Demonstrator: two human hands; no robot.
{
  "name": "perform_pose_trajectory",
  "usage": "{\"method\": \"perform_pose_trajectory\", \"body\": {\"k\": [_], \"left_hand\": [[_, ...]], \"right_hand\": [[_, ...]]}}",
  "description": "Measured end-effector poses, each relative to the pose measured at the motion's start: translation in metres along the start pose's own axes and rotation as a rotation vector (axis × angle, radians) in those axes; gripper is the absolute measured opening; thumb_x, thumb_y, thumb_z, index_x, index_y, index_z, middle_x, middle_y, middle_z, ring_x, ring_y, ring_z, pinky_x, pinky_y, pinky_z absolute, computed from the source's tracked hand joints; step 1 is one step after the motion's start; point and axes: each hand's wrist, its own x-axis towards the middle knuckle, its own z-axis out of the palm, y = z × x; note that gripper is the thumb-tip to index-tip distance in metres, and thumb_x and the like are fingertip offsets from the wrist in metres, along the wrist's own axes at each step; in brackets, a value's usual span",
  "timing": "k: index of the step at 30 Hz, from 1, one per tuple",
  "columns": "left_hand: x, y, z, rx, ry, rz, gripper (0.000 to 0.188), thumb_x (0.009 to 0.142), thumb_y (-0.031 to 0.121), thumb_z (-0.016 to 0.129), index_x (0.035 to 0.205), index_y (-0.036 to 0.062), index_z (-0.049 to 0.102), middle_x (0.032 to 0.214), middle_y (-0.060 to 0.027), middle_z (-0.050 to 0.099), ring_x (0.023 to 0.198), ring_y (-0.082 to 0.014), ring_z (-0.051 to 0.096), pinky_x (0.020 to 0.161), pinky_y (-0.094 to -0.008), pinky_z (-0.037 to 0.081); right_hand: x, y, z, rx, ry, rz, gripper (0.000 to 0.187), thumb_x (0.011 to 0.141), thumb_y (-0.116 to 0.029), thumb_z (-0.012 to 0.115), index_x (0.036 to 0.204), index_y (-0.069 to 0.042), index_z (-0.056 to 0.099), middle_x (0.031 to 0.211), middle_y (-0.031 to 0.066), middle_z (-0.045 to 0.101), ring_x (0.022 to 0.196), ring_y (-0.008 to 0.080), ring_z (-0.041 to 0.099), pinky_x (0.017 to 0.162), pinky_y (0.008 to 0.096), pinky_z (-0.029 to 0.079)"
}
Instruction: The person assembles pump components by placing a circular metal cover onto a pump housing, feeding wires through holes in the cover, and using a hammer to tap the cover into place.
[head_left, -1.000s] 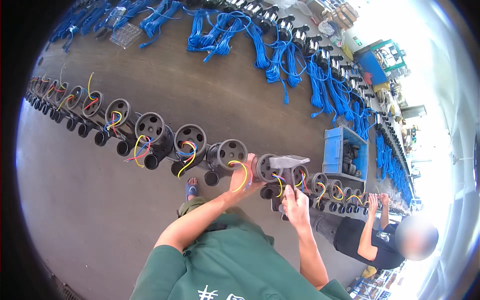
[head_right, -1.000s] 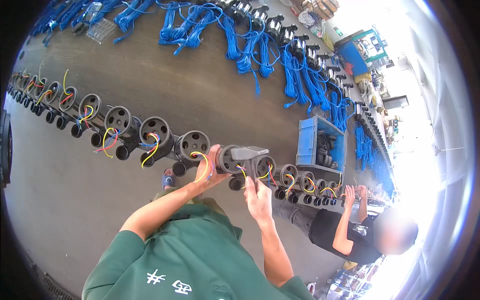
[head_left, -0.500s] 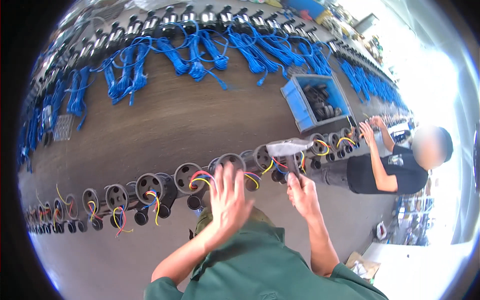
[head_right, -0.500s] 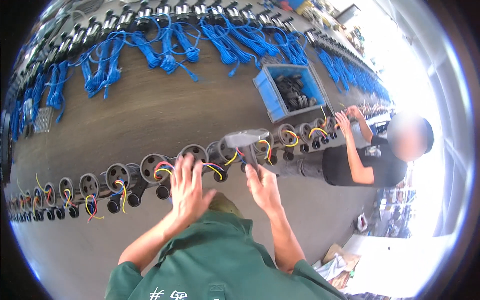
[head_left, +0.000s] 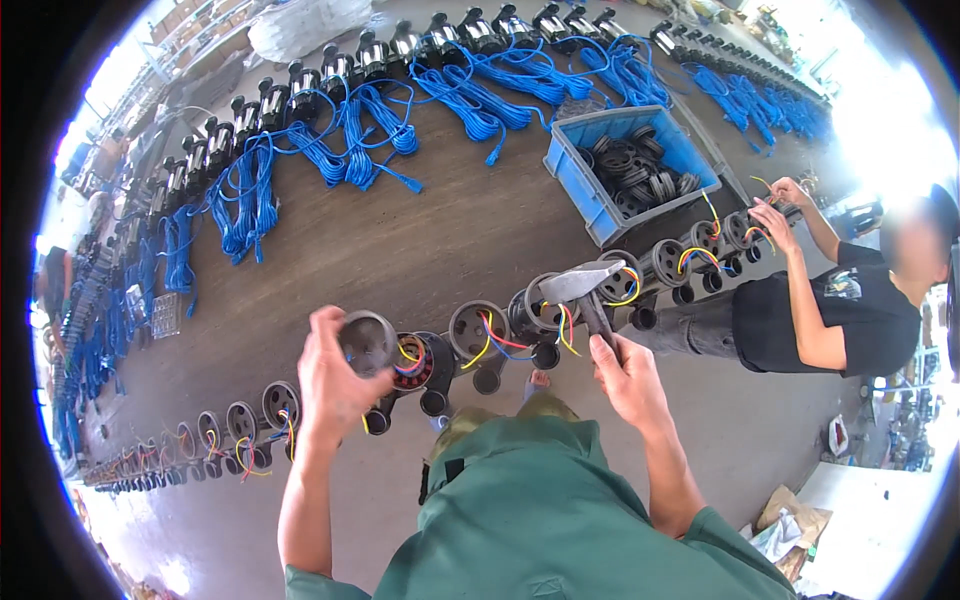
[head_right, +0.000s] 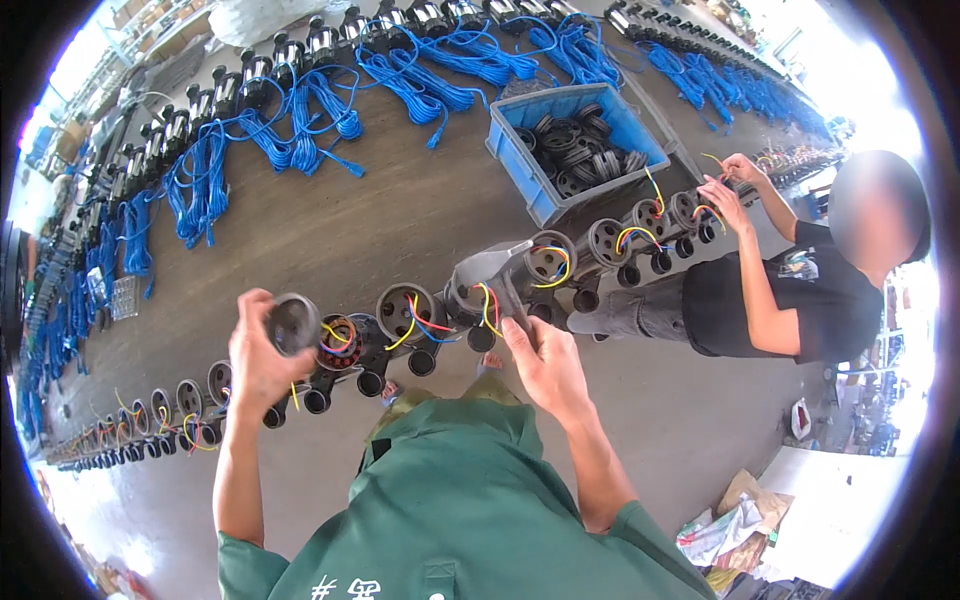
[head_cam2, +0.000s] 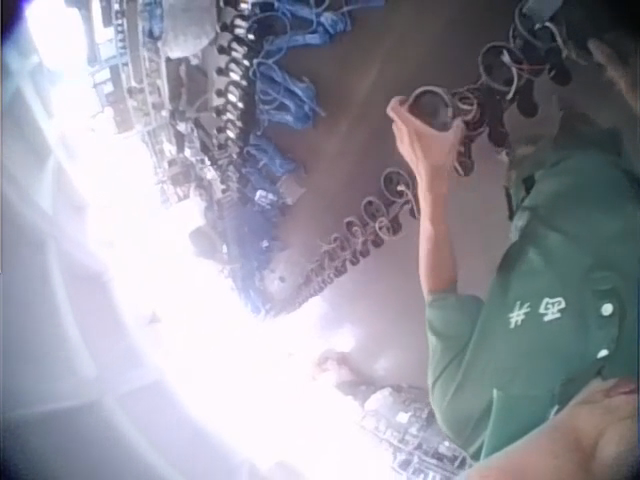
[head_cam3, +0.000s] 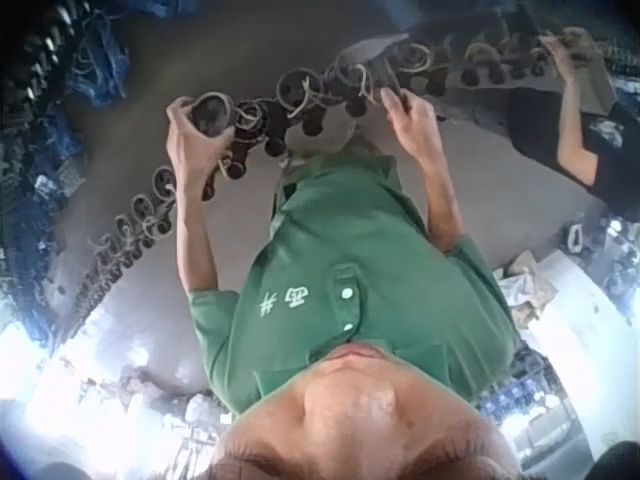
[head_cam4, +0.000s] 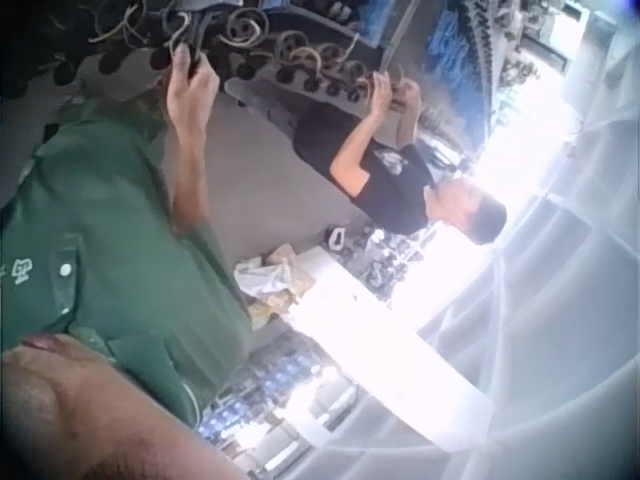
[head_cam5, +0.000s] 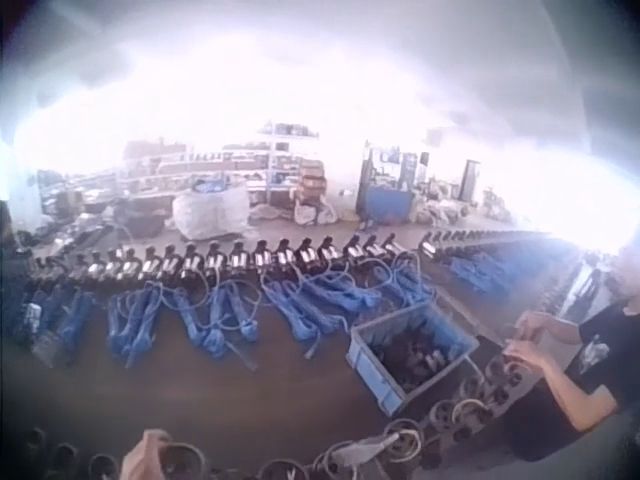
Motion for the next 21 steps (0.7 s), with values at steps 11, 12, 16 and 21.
{"method": "perform_pose_trajectory", "body": {"k": [11, 12, 16, 21], "left_hand": [[0.003, 0.073, 0.168, 0.475, 0.091, 0.167, 0.051, 0.086, 0.050, 0.073, 0.076, -0.0001, 0.076, 0.092, -0.0168, 0.069, 0.098, -0.0352, 0.056, 0.087, -0.0464, 0.043], [0.007, 0.075, 0.173, 0.453, 0.015, 0.116, 0.043, 0.083, 0.042, 0.074, 0.077, -0.0005, 0.076, 0.094, -0.0182, 0.071, 0.100, -0.0359, 0.057, 0.088, -0.0461, 0.044], [0.021, 0.074, 0.162, 0.427, -0.175, 0.135, 0.034, 0.079, 0.035, 0.073, 0.076, 0.0011, 0.076, 0.094, -0.0190, 0.071, 0.102, -0.0363, 0.058, 0.089, -0.0451, 0.045], [0.033, 0.072, 0.160, 0.488, -0.248, 0.127, 0.028, 0.080, 0.030, 0.069, 0.080, 0.0029, 0.076, 0.095, -0.0181, 0.074, 0.105, -0.0362, 0.060, 0.089, -0.0466, 0.047]], "right_hand": [[0.041, 0.001, -0.021, 0.061, -0.251, 0.063, 0.044, 0.105, -0.038, 0.060, 0.084, 0.000, 0.064, 0.064, 0.0005, 0.056, 0.059, 0.0075, 0.044, 0.054, 0.0298, 0.037], [0.041, 0.002, -0.018, 0.044, -0.253, 0.044, 0.044, 0.105, -0.038, 0.060, 0.084, 0.000, 0.064, 0.064, 0.0002, 0.055, 0.059, 0.0075, 0.043, 0.054, 0.0299, 0.037], [0.036, -0.001, -0.003, 0.088, -0.258, 0.019, 0.042, 0.105, -0.037, 0.060, 0.085, 0.000, 0.063, 0.063, -0.0015, 0.050, 0.059, 0.0071, 0.042, 0.053, 0.0301, 0.035], [0.023, 0.007, 0.017, 0.152, -0.261, 0.066, 0.042, 0.105, -0.035, 0.060, 0.083, -0.001, 0.061, 0.065, -0.0028, 0.050, 0.061, 0.0060, 0.042, 0.054, 0.0295, 0.036]]}}
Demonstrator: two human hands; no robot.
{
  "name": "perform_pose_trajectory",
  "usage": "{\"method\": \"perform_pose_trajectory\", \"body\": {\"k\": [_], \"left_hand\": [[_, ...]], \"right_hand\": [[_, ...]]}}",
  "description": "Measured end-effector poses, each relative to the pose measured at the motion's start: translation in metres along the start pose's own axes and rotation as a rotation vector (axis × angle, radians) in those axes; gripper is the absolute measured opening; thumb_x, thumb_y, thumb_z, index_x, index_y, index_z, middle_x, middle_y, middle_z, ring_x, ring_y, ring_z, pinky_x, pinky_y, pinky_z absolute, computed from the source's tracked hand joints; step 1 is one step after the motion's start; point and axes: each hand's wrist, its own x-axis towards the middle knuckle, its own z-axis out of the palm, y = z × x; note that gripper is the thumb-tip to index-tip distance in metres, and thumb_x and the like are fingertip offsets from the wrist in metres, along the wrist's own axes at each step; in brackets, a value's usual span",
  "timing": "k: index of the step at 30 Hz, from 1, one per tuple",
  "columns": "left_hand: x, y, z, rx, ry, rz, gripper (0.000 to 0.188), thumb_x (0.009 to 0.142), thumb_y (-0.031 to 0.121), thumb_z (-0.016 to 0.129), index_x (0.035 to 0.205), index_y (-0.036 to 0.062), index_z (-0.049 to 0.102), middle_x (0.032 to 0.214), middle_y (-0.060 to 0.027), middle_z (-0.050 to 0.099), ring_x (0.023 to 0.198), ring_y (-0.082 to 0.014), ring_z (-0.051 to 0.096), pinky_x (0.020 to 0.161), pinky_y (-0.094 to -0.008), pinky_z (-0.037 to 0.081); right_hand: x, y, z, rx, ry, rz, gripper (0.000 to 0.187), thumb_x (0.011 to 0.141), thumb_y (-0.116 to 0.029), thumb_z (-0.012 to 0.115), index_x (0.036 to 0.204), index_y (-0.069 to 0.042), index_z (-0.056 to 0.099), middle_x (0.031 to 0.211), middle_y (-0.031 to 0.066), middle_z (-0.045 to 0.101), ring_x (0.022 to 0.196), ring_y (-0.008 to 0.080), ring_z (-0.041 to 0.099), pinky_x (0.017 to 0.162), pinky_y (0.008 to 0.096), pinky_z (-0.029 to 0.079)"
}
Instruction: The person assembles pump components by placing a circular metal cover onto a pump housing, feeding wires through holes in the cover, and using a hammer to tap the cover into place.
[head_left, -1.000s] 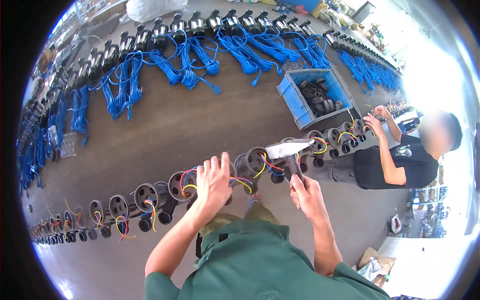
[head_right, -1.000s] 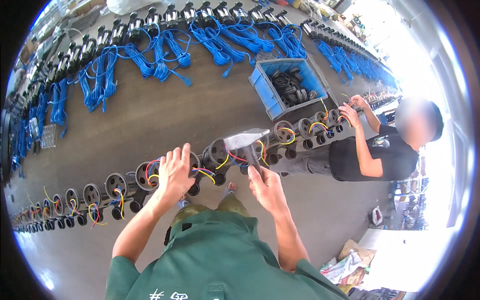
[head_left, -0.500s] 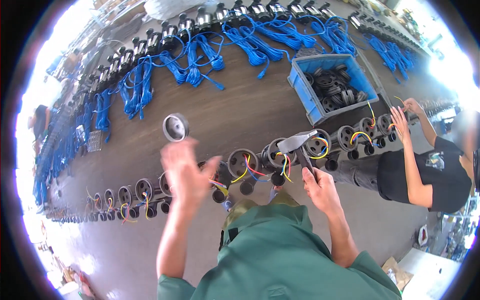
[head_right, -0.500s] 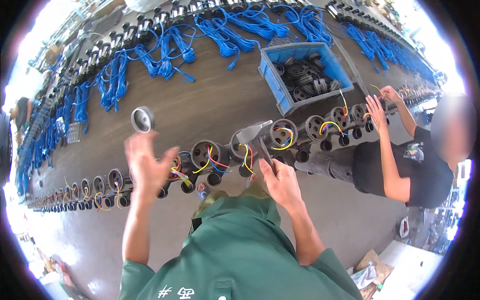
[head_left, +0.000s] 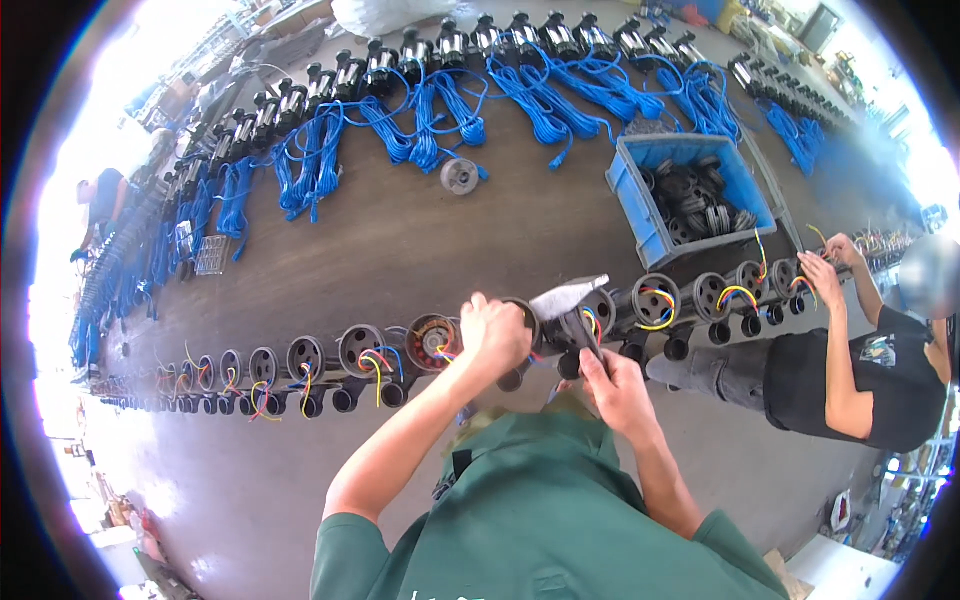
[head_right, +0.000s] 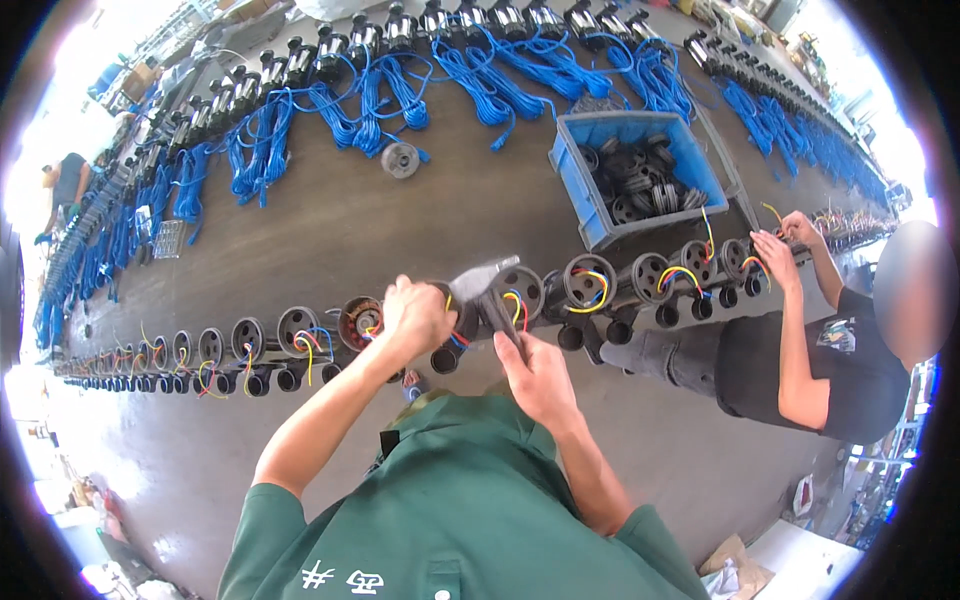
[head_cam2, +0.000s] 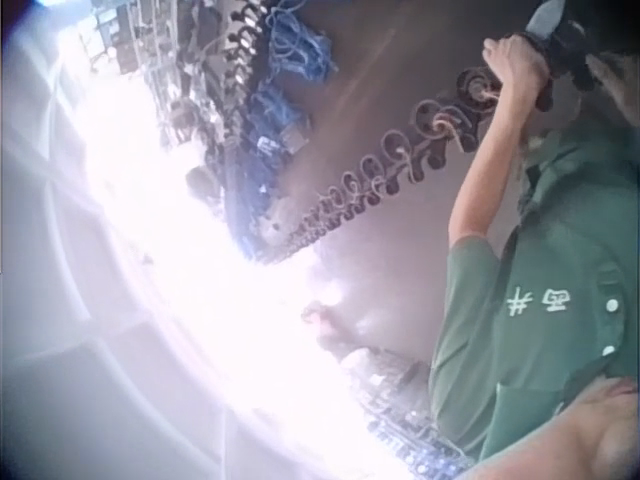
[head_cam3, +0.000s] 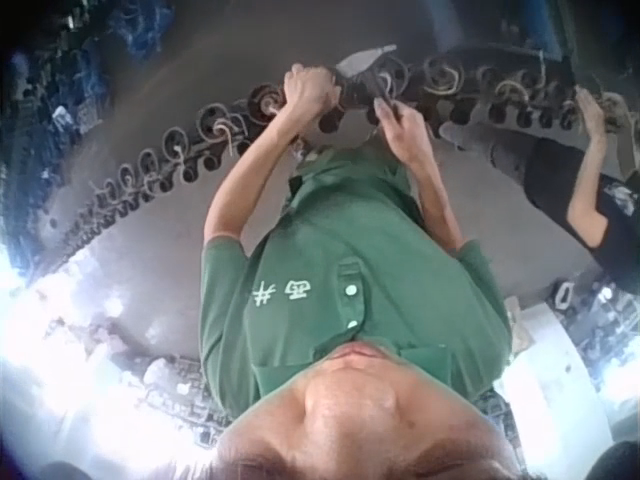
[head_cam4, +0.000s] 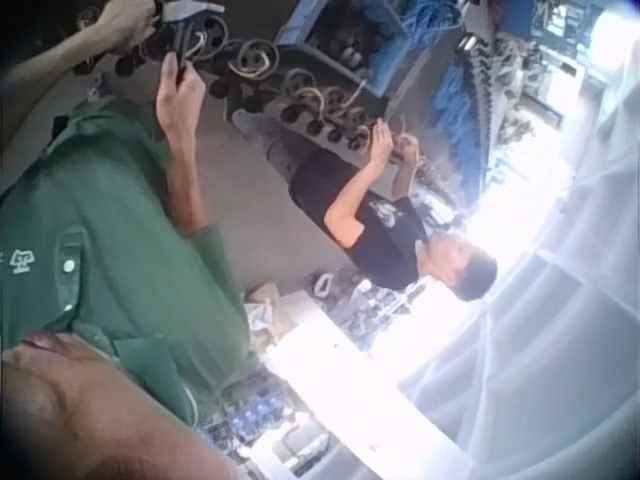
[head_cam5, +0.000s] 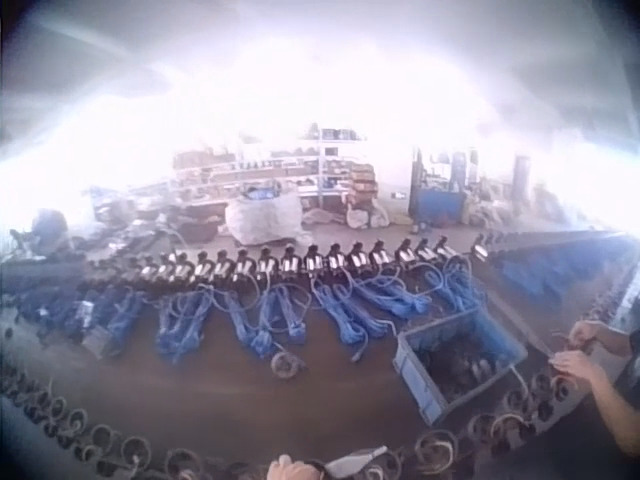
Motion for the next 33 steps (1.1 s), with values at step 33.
{"method": "perform_pose_trajectory", "body": {"k": [33], "left_hand": [[0.078, -0.112, -0.034, -0.514, -0.378, 0.371, 0.036, 0.094, 0.033, 0.070, 0.108, 0.0007, 0.076, 0.100, -0.0215, 0.075, 0.096, -0.0352, 0.071, 0.087, -0.0441, 0.055]], "right_hand": [[-0.011, -0.009, 0.085, -0.573, 0.216, -0.156, 0.040, 0.105, -0.031, 0.058, 0.089, 0.005, 0.062, 0.063, 0.0194, 0.060, 0.054, 0.0330, 0.056, 0.056, 0.0410, 0.045]]}}
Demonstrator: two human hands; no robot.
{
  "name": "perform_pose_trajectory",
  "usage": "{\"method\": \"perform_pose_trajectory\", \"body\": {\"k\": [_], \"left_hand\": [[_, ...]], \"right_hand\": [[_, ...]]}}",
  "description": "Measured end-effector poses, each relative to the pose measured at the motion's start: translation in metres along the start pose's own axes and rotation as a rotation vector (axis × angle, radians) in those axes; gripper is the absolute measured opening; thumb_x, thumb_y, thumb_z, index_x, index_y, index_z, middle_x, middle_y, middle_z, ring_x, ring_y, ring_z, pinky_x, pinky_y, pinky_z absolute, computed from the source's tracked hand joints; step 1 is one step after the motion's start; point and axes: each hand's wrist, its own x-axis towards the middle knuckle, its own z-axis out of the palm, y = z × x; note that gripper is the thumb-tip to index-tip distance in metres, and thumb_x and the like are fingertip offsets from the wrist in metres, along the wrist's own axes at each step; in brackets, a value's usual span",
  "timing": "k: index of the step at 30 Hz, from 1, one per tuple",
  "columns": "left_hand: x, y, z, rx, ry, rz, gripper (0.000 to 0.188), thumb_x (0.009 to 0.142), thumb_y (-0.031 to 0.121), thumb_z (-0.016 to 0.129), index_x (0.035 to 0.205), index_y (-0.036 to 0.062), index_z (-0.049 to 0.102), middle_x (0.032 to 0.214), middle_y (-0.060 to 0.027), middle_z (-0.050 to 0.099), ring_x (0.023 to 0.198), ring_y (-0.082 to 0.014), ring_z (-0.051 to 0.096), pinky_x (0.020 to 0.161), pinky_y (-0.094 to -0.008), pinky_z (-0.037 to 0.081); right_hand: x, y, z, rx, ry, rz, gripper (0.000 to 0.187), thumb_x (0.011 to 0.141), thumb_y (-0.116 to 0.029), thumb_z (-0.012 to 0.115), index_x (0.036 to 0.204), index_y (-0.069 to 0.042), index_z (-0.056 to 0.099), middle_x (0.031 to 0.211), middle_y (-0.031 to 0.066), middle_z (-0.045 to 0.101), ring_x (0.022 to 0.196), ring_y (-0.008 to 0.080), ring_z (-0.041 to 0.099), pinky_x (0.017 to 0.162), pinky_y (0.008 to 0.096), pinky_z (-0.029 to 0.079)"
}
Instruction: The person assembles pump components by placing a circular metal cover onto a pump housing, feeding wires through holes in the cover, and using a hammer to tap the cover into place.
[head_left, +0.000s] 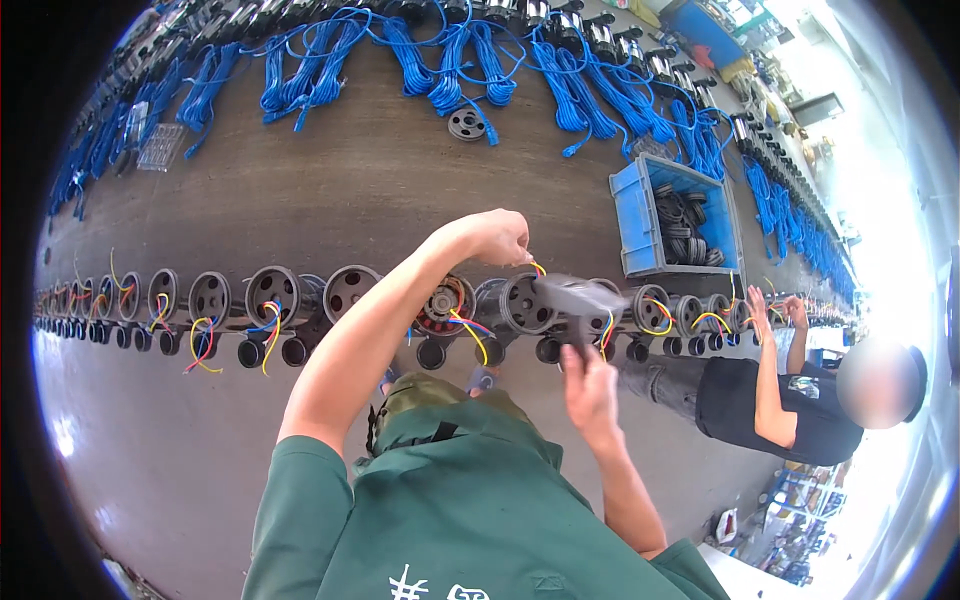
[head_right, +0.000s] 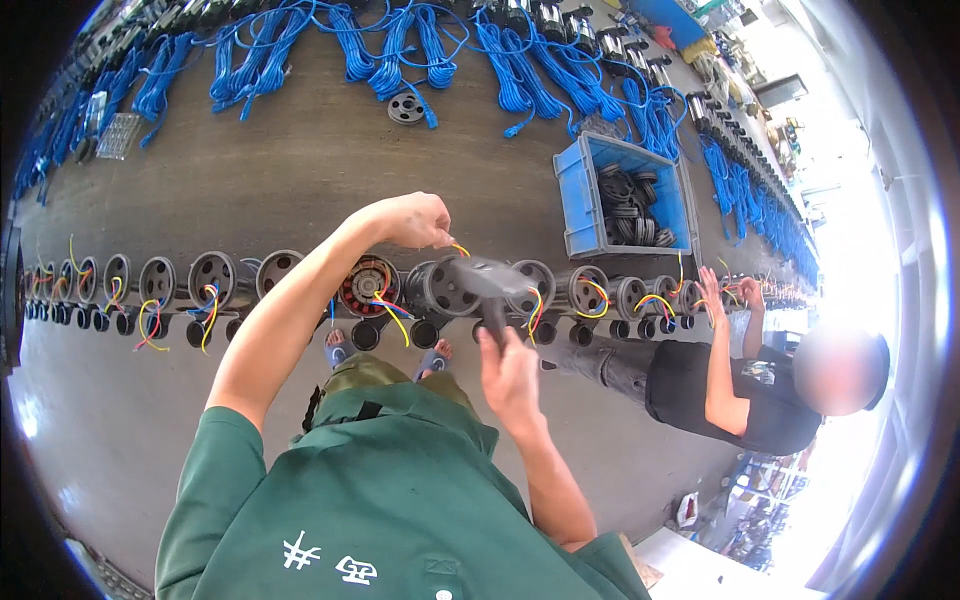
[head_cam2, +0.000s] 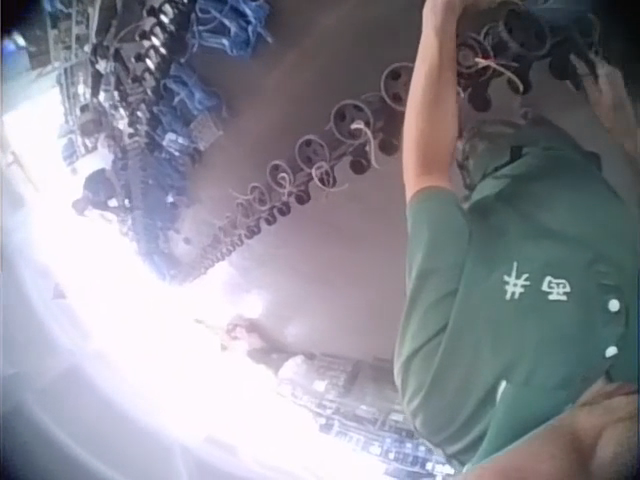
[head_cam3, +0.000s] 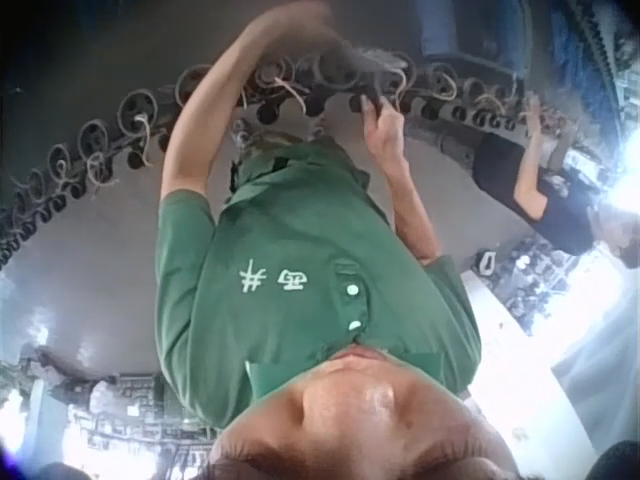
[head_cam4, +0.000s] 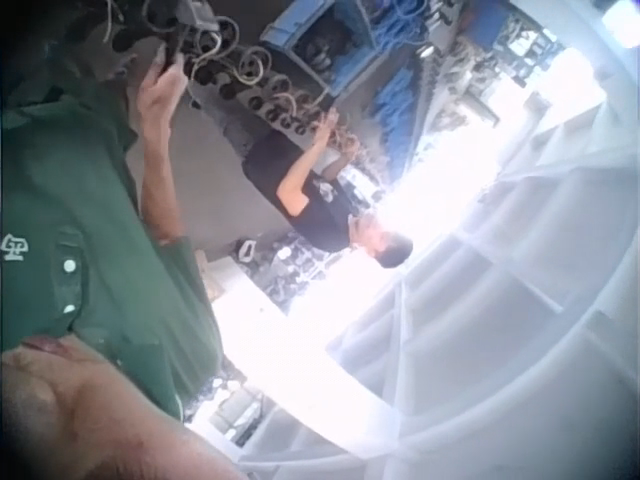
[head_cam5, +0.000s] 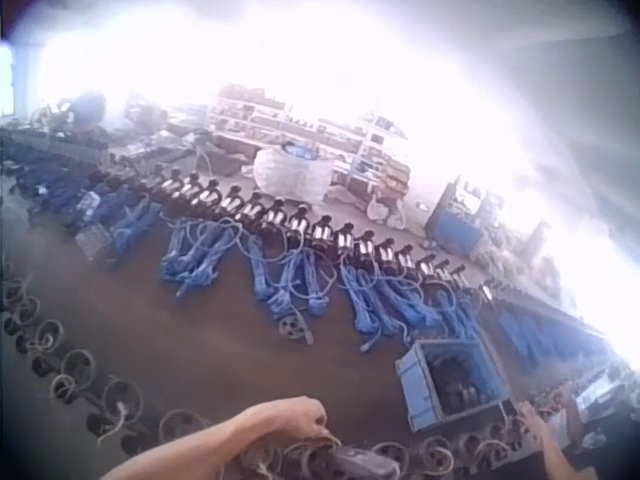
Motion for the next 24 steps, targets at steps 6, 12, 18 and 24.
{"method": "perform_pose_trajectory", "body": {"k": [6, 12, 18, 24], "left_hand": [[-0.008, -0.018, 0.002, -0.051, 0.069, 0.004, 0.036, 0.092, 0.033, 0.072, 0.108, 0.0011, 0.076, 0.101, -0.0204, 0.076, 0.098, -0.0350, 0.071, 0.087, -0.0443, 0.055], [-0.004, -0.016, 0.013, -0.115, 0.086, -0.004, 0.035, 0.092, 0.033, 0.073, 0.107, 0.0016, 0.076, 0.101, -0.0202, 0.076, 0.096, -0.0347, 0.072, 0.086, -0.0444, 0.055], [-0.014, -0.024, 0.016, -0.082, 0.154, 0.045, 0.035, 0.092, 0.033, 0.073, 0.106, 0.0015, 0.076, 0.098, -0.0212, 0.076, 0.094, -0.0360, 0.072, 0.085, -0.0442, 0.055], [-0.008, -0.022, 0.019, -0.110, 0.148, 0.056, 0.033, 0.092, 0.031, 0.073, 0.105, 0.0012, 0.077, 0.098, -0.0222, 0.075, 0.093, -0.0368, 0.072, 0.085, -0.0443, 0.055]], "right_hand": [[0.024, 0.003, -0.011, -0.039, -0.197, 0.140, 0.045, 0.104, -0.038, 0.060, 0.086, 0.003, 0.061, 0.064, 0.0137, 0.058, 0.059, 0.0204, 0.056, 0.059, 0.0382, 0.046], [0.006, 0.011, -0.004, 0.027, -0.016, -0.062, 0.037, 0.106, -0.031, 0.056, 0.092, 0.003, 0.061, 0.062, 0.0089, 0.057, 0.058, 0.0144, 0.056, 0.054, 0.0387, 0.043], [0.027, 0.011, -0.009, -0.043, -0.216, 0.152, 0.050, 0.104, -0.040, 0.059, 0.076, 0.001, 0.058, 0.059, 0.0068, 0.053, 0.057, 0.0154, 0.052, 0.056, 0.0380, 0.044], [0.008, 0.016, 0.001, 0.063, 0.032, -0.091, 0.039, 0.105, -0.033, 0.061, 0.092, 0.004, 0.061, 0.060, 0.0121, 0.055, 0.052, 0.0205, 0.052, 0.051, 0.0392, 0.042]]}}
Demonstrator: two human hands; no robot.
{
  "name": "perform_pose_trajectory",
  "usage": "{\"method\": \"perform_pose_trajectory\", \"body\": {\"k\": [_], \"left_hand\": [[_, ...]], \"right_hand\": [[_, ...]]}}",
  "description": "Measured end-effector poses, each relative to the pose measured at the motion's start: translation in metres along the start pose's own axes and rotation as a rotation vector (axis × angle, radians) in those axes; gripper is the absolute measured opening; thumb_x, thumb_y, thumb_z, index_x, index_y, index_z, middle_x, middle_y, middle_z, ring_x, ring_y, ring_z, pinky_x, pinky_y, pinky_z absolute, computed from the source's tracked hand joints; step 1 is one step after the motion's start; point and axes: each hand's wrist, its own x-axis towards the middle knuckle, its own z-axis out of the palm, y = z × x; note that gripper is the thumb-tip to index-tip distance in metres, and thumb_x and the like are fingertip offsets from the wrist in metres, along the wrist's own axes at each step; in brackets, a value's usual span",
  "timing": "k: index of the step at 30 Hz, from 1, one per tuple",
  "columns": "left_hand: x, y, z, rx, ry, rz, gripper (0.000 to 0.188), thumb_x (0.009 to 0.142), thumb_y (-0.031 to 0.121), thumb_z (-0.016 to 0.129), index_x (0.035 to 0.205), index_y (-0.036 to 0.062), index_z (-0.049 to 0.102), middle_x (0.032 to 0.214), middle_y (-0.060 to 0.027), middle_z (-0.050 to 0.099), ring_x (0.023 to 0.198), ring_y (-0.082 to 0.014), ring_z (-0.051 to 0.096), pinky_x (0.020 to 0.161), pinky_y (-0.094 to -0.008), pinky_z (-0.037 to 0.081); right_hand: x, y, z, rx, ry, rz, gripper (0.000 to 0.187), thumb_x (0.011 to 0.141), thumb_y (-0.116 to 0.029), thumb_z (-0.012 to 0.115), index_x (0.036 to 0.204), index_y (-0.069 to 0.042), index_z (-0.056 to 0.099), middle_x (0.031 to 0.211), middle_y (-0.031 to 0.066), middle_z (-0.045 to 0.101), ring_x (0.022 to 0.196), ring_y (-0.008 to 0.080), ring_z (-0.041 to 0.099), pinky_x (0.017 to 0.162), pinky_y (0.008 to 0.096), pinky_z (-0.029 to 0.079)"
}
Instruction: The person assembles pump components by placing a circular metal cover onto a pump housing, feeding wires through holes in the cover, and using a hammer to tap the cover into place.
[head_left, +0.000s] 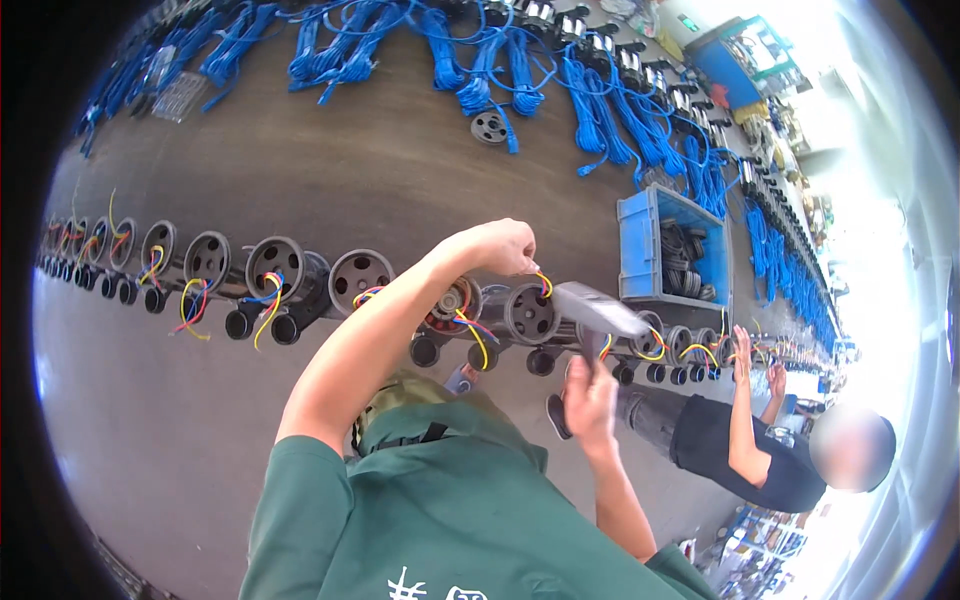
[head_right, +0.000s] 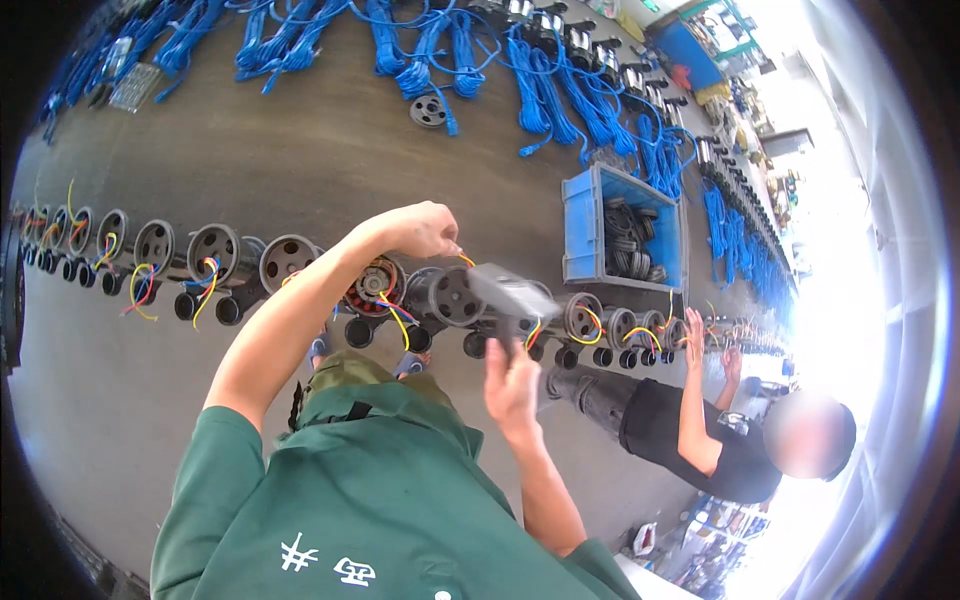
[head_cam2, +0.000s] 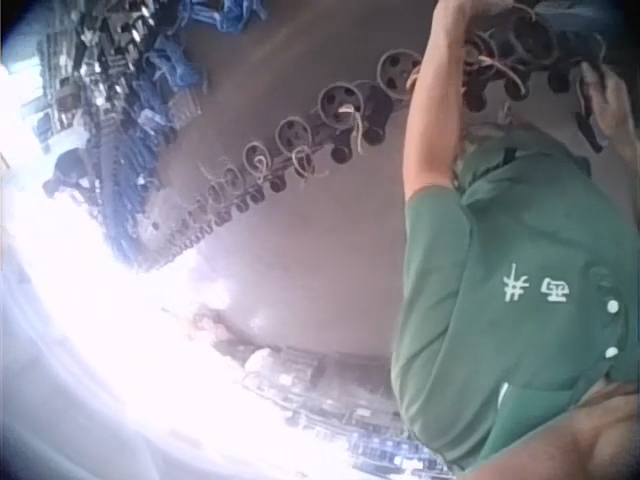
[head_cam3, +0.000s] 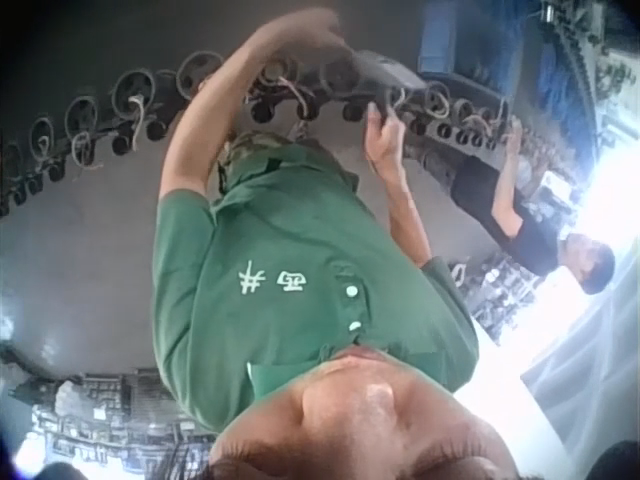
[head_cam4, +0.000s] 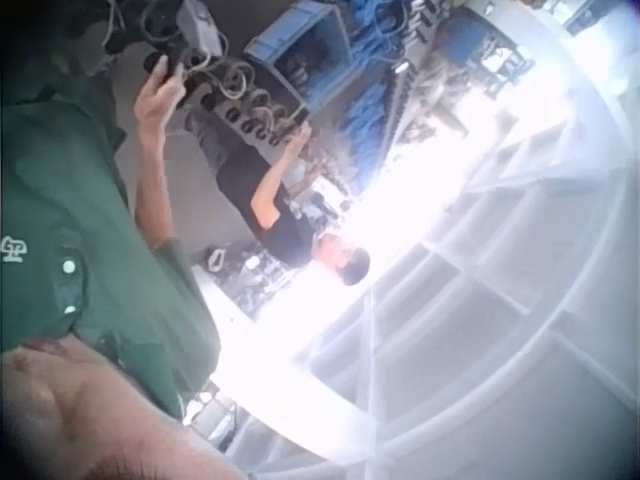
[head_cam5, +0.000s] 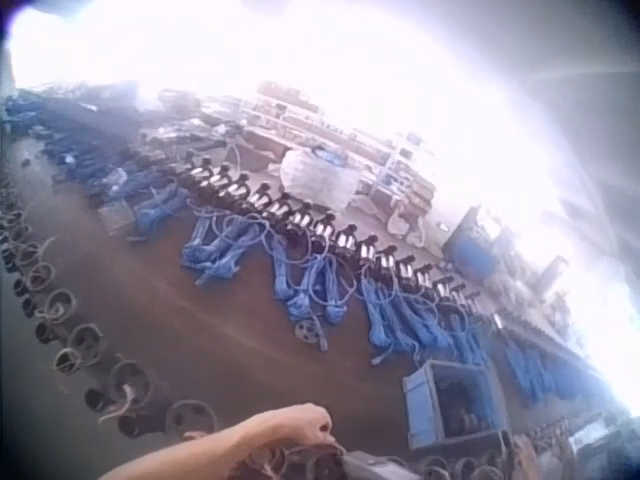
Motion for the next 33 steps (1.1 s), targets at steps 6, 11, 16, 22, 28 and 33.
{"method": "perform_pose_trajectory", "body": {"k": [6, 11, 16, 22, 28, 33], "left_hand": [[0.004, 0.006, -0.005, 0.087, -0.002, -0.035, 0.033, 0.091, 0.031, 0.073, 0.101, 0.0003, 0.077, 0.096, -0.0229, 0.075, 0.089, -0.0382, 0.072, 0.082, -0.0453, 0.055], [-0.011, 0.063, 0.024, 0.485, 0.392, 0.136, 0.017, 0.085, 0.020, 0.070, 0.097, 0.0081, 0.070, 0.097, -0.0117, 0.071, 0.108, -0.0339, 0.058, 0.095, -0.0449, 0.046], [0.025, 0.121, 0.092, 0.551, 0.212, 0.424, 0.015, 0.084, 0.010, 0.064, 0.099, 0.0081, 0.066, 0.089, -0.0144, 0.068, 0.093, -0.0353, 0.067, 0.078, -0.0473, 0.053], [0.031, 0.108, 0.132, 0.418, 0.273, 0.508, 0.012, 0.082, 0.008, 0.068, 0.093, 0.0079, 0.066, 0.087, -0.0094, 0.063, 0.085, -0.0323, 0.068, 0.069, -0.0444, 0.056], [-0.027, 0.097, 0.170, 0.412, 0.453, 0.458, 0.037, 0.068, 0.000, 0.069, 0.105, 0.0019, 0.067, 0.092, -0.0082, 0.065, 0.085, -0.0278, 0.066, 0.070, -0.0380, 0.056], [-0.028, 0.104, 0.185, 0.465, 0.500, 0.440, 0.037, 0.069, 0.011, 0.072, 0.104, 0.0031, 0.064, 0.090, -0.0061, 0.061, 0.082, -0.0251, 0.060, 0.074, -0.0364, 0.052]], "right_hand": [[0.018, 0.019, -0.009, -0.010, -0.266, 0.253, 0.052, 0.101, -0.046, 0.061, 0.086, 0.004, 0.063, 0.067, 0.0228, 0.059, 0.061, 0.0309, 0.058, 0.062, 0.0429, 0.047], [0.002, 0.012, -0.078, 0.268, -0.168, 0.283, 0.048, 0.103, -0.041, 0.064, 0.080, 0.001, 0.060, 0.064, 0.0006, 0.055, 0.060, 0.0075, 0.047, 0.054, 0.0302, 0.040], [0.000, 0.017, -0.124, 0.462, -0.040, 0.242, 0.042, 0.107, -0.044, 0.057, 0.090, -0.006, 0.055, 0.065, -0.0063, 0.047, 0.050, 0.0017, 0.040, 0.045, 0.0211, 0.032], [0.009, 0.051, -0.155, 0.298, -0.076, 0.238, 0.043, 0.104, -0.040, 0.064, 0.087, -0.001, 0.061, 0.064, -0.0001, 0.056, 0.057, 0.0079, 0.050, 0.054, 0.0287, 0.041], [0.037, 0.087, -0.125, -0.059, -0.208, -0.012, 0.041, 0.102, -0.039, 0.063, 0.100, 0.002, 0.064, 0.073, 0.0252, 0.067, 0.070, 0.0431, 0.068, 0.064, 0.0490, 0.051], [0.055, 0.107, -0.114, 0.011, -0.287, -0.008, 0.044, 0.102, -0.040, 0.063, 0.093, 0.003, 0.066, 0.074, 0.0238, 0.066, 0.070, 0.0421, 0.068, 0.063, 0.0479, 0.050]]}}
